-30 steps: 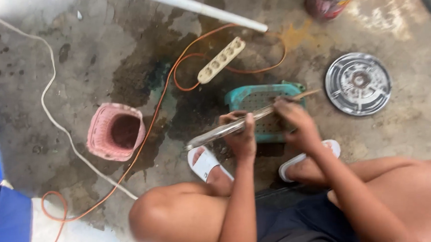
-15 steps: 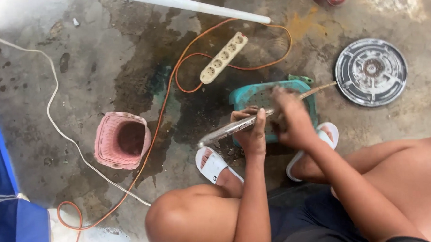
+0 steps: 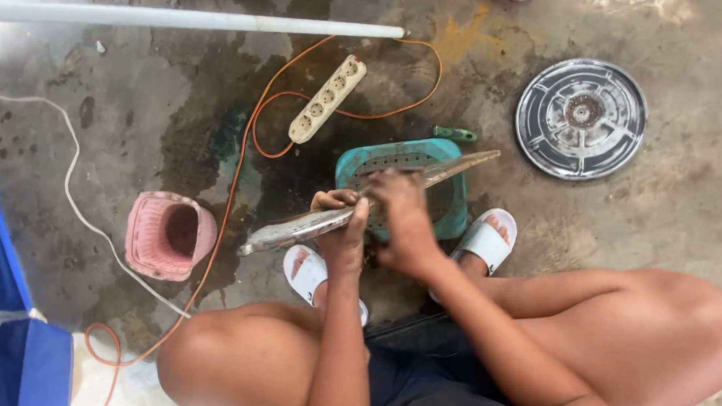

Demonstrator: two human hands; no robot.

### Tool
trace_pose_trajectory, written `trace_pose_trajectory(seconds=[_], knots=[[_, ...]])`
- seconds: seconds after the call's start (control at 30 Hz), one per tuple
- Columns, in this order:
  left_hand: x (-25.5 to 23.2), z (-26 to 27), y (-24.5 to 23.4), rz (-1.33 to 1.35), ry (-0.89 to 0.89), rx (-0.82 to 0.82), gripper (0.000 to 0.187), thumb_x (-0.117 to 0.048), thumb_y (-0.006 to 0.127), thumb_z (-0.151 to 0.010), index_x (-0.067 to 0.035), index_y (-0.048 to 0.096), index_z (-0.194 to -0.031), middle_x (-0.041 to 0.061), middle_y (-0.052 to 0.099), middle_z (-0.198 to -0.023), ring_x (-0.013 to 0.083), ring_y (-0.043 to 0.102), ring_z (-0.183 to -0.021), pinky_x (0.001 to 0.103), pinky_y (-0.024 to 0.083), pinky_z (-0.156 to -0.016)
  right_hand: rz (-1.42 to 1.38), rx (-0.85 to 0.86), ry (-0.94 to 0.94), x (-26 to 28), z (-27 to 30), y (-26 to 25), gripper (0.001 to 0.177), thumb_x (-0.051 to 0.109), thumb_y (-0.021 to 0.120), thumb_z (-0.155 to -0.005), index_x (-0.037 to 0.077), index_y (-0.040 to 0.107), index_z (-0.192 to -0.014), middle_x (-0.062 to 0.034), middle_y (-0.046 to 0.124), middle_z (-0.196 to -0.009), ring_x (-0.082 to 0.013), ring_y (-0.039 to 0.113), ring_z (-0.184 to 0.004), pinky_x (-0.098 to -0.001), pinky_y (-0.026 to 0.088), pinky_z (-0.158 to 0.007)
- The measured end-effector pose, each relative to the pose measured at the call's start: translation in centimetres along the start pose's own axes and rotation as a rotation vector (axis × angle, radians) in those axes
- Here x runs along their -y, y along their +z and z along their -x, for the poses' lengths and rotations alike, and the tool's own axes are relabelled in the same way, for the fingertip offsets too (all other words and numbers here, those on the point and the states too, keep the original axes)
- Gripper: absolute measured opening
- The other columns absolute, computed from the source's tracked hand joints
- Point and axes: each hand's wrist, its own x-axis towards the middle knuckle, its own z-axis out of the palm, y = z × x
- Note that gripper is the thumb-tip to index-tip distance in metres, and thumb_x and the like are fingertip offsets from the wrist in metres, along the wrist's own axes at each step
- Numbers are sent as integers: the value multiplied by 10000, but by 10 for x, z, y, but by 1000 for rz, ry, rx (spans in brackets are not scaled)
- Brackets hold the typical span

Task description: Cleaning and scrubbing a metal motorcycle exhaust cover using an abrasive tool.

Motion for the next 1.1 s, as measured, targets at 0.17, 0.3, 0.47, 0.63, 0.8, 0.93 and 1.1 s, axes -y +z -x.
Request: trace_pose_trajectory(seconds=[0.17,0.3,0.47,0.63,0.8,0.93,1.1], knots=[[-9,14,1,63,22,-71,456,-124,818,-837,-184,367,-869,-17,529,-885,110,580,-929,325,445,-930,160,-49,61,-83,11,11,765,184,844,-608,152,611,-1336,-71,620,-1329,-267,514,-1358,-445,224,-1240],[-18,7,9,119,110,-125,495,-93,768,-871,-191,285,-923,-34,421,-899,109,481,-935,385,310,-1122,119,-139,150,-77,1,15,768,227,892,-580,131,618,-1291,-105,604,-1323,-309,506,-1331,-472,222,-1225],[-47,31,-23,-21,138,-141,429,-117,738,-886,-213,323,-941,-41,447,-925,119,524,-975,356,395,-1002,-111,-118,-86,29,9,26,715,282,819,-650,174,614,-1326,-69,618,-1347,-283,527,-1338,-484,241,-1220],[-55,38,-52,-52,157,-125,408,-118,720,-923,-220,327,-961,-43,496,-963,98,548,-1000,346,388,-1045,-113,-192,6,-38,26,45,575,178,831,-692,155,653,-1238,-109,660,-1231,-328,577,-1240,-496,298,-1184],[-70,29,-54,-76,223,-46,492,-111,770,-868,-186,286,-917,6,493,-875,133,553,-893,346,415,-1020,-151,-134,-3,39,18,35,830,175,841,-551,149,560,-1331,-54,580,-1358,-266,488,-1341,-506,177,-1243],[-81,29,-76,-98,231,-50,465,-115,767,-872,-172,309,-928,31,502,-878,147,561,-889,371,422,-989,-162,-73,-103,11,19,57,757,210,832,-646,156,572,-1355,-48,603,-1346,-255,519,-1337,-503,231,-1223],[-81,46,-88,-40,229,-155,451,-131,755,-888,-184,310,-940,18,526,-896,113,567,-890,357,416,-1035,-11,95,171,-9,22,54,642,236,832,-761,106,583,-1339,-104,617,-1324,-290,492,-1358,-508,155,-1254]])
